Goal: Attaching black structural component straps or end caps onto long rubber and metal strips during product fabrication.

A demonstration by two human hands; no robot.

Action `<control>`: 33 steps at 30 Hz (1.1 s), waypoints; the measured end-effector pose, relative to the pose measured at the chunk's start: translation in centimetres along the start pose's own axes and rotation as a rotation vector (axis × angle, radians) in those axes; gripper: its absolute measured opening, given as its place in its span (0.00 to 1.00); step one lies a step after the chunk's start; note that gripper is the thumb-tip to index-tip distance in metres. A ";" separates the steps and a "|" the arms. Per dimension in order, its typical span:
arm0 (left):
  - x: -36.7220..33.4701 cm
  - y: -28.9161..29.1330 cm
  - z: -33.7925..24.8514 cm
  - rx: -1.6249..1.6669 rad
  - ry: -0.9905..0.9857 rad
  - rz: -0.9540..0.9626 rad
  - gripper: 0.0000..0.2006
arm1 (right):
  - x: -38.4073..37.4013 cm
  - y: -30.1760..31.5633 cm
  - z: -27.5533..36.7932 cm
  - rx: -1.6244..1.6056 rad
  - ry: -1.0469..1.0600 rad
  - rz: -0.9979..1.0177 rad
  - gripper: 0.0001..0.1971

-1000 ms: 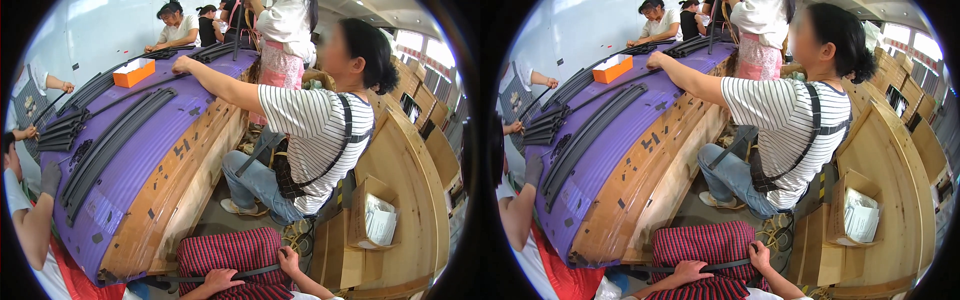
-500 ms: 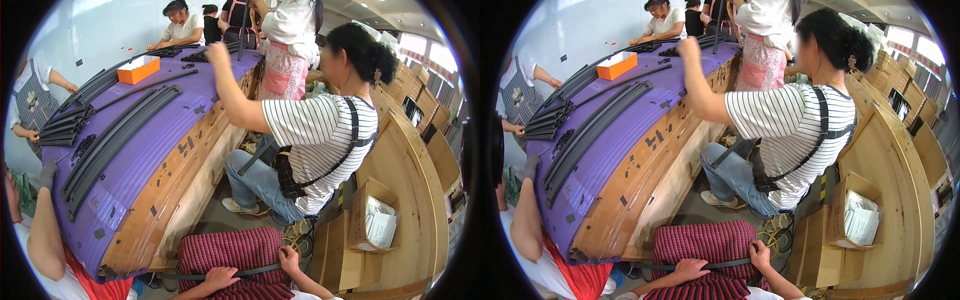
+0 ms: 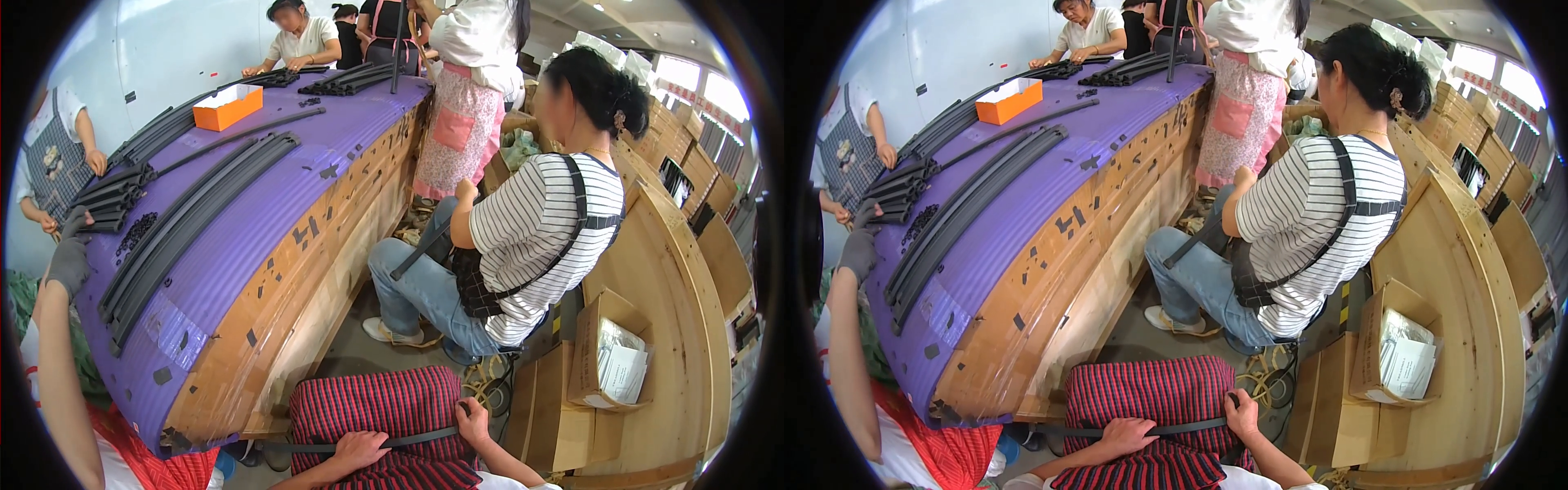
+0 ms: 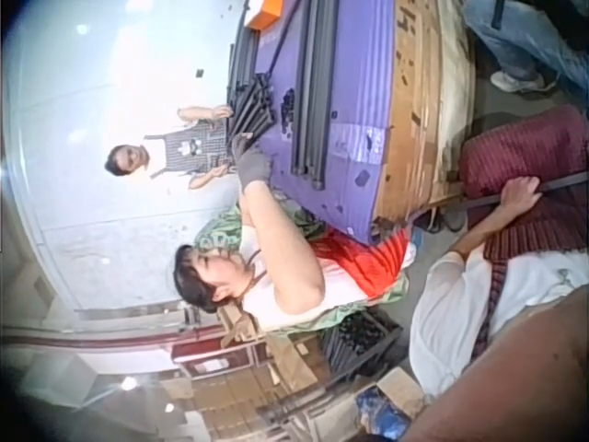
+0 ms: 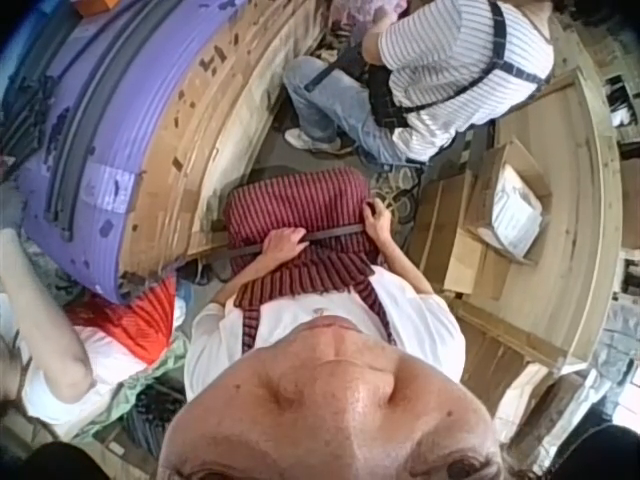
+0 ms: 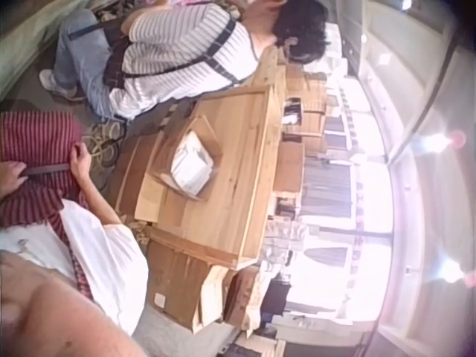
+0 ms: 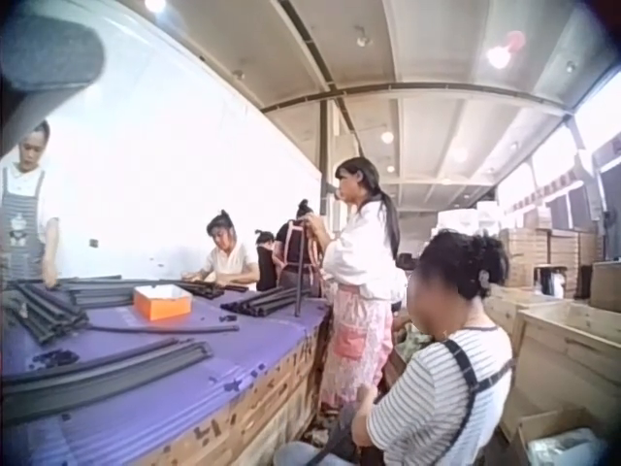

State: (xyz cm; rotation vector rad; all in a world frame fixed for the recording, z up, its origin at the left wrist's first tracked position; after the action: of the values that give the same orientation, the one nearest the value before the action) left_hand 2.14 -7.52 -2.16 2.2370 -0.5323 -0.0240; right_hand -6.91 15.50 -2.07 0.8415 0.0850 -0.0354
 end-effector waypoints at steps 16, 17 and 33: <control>0.0 0.1 -0.2 0.013 0.008 0.009 0.13 | 0.2 -0.2 -0.4 -0.002 -0.031 0.006 0.07; 0.1 0.1 -0.2 0.006 0.011 0.010 0.13 | 0.2 -0.2 -0.3 -0.002 -0.031 0.007 0.07; -0.2 0.7 -0.2 0.097 -0.001 -0.021 0.25 | 0.0 -0.4 -0.7 -0.014 -0.040 0.004 0.07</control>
State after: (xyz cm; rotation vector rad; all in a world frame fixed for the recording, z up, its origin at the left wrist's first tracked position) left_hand 1.73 -7.68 -1.58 2.3374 -0.5202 -0.0109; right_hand -6.99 15.74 -2.85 0.8263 0.0462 -0.0482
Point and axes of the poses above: each hand's wrist, its own x-axis away from the middle knuckle, its own y-axis out of the back of the hand, z = x × y, the point moved 6 cm from there along -x, towards the middle knuckle, and after that the axes turned 13 degrees about x, right-handed, at the moved point
